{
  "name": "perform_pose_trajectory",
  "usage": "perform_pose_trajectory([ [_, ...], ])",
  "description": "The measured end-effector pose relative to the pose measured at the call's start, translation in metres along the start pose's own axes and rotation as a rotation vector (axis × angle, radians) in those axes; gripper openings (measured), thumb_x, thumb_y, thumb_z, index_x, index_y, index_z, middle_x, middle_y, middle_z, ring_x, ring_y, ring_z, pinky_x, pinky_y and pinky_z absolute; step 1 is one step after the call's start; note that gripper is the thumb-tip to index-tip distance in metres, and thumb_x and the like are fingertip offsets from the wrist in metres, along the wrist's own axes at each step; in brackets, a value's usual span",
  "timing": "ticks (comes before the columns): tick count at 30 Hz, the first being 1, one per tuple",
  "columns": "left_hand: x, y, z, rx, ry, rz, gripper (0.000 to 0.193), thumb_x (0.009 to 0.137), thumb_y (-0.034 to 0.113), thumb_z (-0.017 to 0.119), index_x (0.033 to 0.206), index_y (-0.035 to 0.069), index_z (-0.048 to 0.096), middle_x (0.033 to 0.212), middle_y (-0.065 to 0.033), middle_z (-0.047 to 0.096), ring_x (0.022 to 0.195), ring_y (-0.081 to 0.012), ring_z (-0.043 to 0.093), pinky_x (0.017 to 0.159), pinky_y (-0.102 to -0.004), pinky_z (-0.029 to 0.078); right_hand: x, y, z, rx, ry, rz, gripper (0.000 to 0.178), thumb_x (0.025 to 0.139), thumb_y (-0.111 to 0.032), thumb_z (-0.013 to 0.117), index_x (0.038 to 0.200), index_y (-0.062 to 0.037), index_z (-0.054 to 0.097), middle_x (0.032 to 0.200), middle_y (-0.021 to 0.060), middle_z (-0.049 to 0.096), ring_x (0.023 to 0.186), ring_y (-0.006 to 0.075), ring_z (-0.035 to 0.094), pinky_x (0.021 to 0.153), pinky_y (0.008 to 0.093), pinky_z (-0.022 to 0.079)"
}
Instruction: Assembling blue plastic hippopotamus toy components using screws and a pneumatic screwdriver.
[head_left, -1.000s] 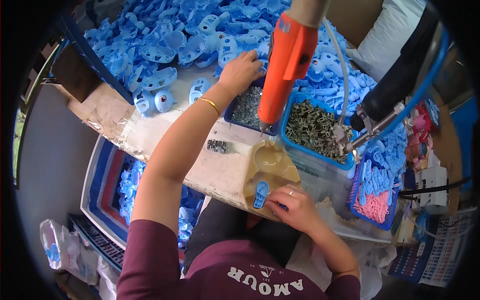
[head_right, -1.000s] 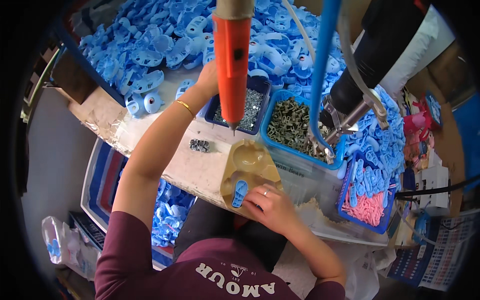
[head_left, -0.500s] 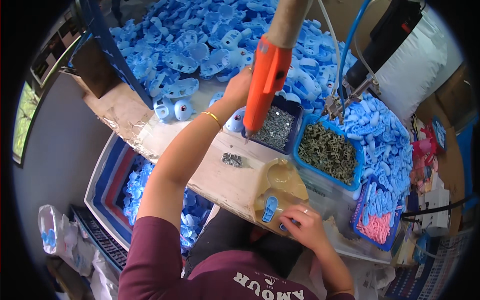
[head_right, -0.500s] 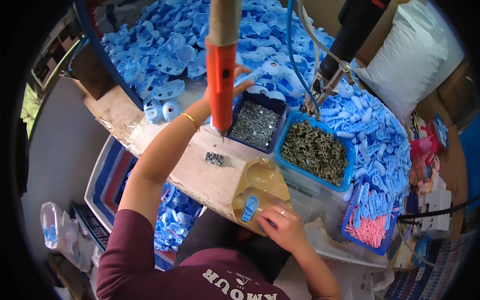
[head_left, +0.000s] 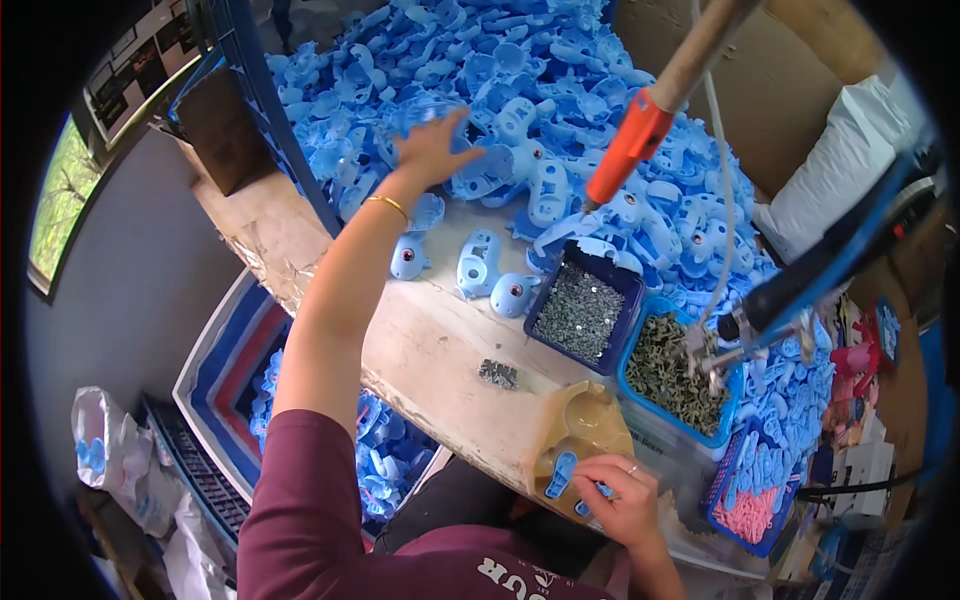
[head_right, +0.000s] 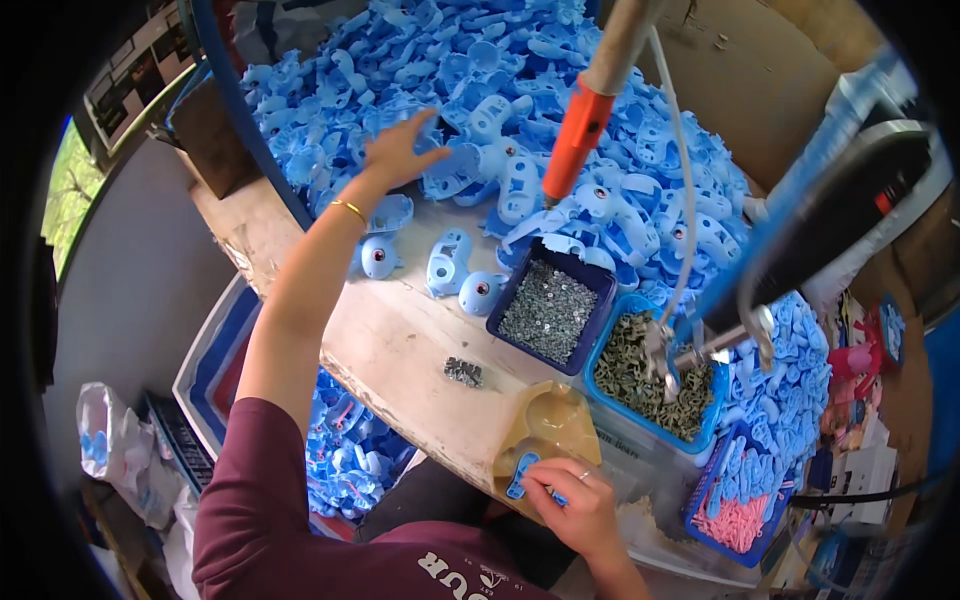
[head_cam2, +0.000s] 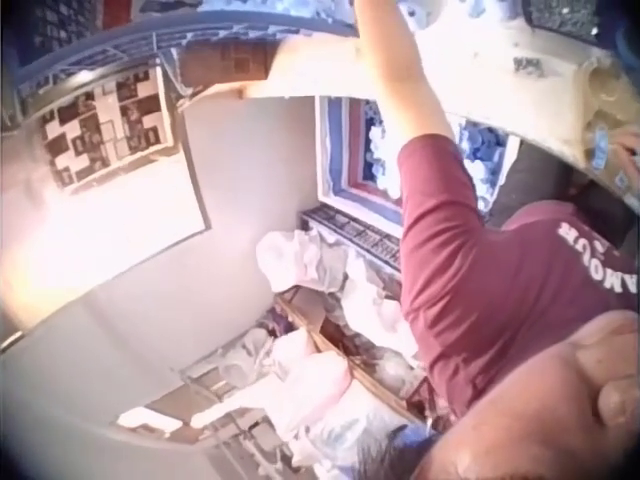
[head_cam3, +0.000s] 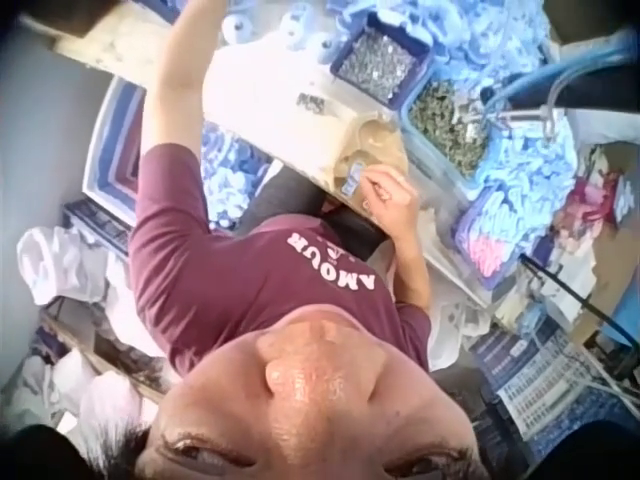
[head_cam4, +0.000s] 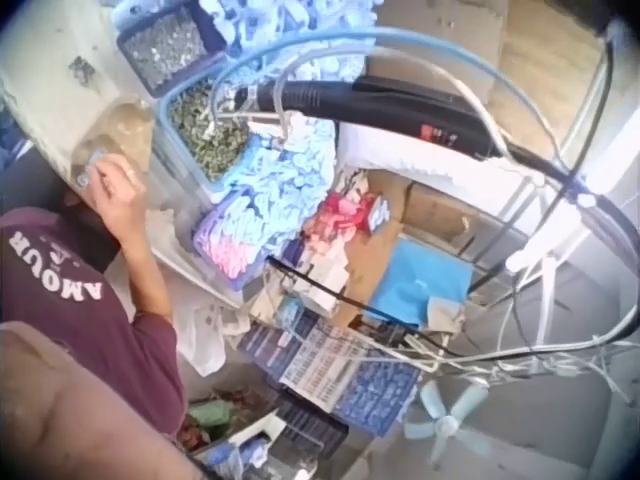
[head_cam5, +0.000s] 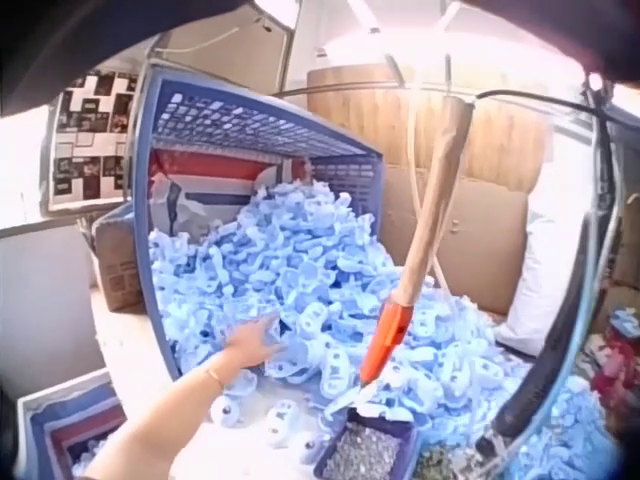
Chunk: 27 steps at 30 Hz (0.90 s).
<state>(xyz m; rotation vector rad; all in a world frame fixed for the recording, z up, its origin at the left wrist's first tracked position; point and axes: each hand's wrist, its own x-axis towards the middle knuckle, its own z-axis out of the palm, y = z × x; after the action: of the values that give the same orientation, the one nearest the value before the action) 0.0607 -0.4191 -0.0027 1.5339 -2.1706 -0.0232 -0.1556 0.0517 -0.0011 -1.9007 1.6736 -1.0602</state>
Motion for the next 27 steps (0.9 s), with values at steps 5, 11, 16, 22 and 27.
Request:
perform_pose_trajectory([
  [5,-0.065,0.04,0.036,-0.196,-0.046,0.197,0.071,0.086,0.055,0.071,0.144,0.02,0.048,0.124,-0.0123,0.064,0.112,-0.0342,0.062,0.104,-0.0576,0.039,0.026,-0.014,0.012,0.017,-0.015,-0.098,0.014,0.076,-0.003,0.081,0.088,-0.0053,0.075,0.089,0.0082,0.073,0.079,0.0232,0.07,0.07,0.0324,0.055],
  [11,-0.081,0.034,-0.006,-0.216,0.146,0.339,0.051,0.092,0.031,0.064,0.139,0.018,0.049,0.12,-0.014,0.061,0.116,-0.0353,0.056,0.105,-0.059,0.04,0.053,-0.035,0.013,0.004,-0.001,-0.215,0.014,0.076,-0.002,0.081,0.088,-0.0055,0.075,0.09,0.0076,0.073,0.075,0.0232,0.068,0.068,0.0327,0.054],
  [16,-0.035,-0.049,-0.044,0.587,0.562,-0.01,0.079,0.085,0.016,0.067,0.155,0.023,0.031,0.145,-0.0122,0.05,0.131,-0.0383,0.05,0.1,-0.0579,0.048,0.064,-0.049,0.019,0.025,0.063,-0.252,0.011,0.076,-0.002,0.08,0.084,-0.0054,0.074,0.088,0.008,0.072,0.074,0.0244,0.068,0.067,0.0328,0.053],
  [22,-0.03,-0.052,-0.067,0.402,-0.11,-0.429,0.1,0.079,0.01,0.072,0.16,0.03,0.018,0.157,-0.013,0.039,0.135,-0.0426,0.048,0.104,-0.0566,0.045,0.095,-0.057,0.041,0.188,0.048,-0.216,0.057,0.081,-0.003,0.077,0.135,-0.0042,0.058,0.125,0.0151,0.065,0.101,0.0263,0.068,0.08,0.0349,0.054],
  [27,-0.062,-0.044,-0.069,0.357,0.383,0.027,0.085,0.08,0.005,0.065,0.155,0.03,0.035,0.147,-0.0135,0.05,0.124,-0.0351,0.057,0.103,-0.0511,0.046,0.108,-0.053,0.052,0.491,0.111,-0.055,0.11,0.085,-0.011,0.075,0.161,-0.0106,-0.004,0.165,0.0224,0.014,0.141,0.0369,0.041,0.111,0.0486,0.036],
])
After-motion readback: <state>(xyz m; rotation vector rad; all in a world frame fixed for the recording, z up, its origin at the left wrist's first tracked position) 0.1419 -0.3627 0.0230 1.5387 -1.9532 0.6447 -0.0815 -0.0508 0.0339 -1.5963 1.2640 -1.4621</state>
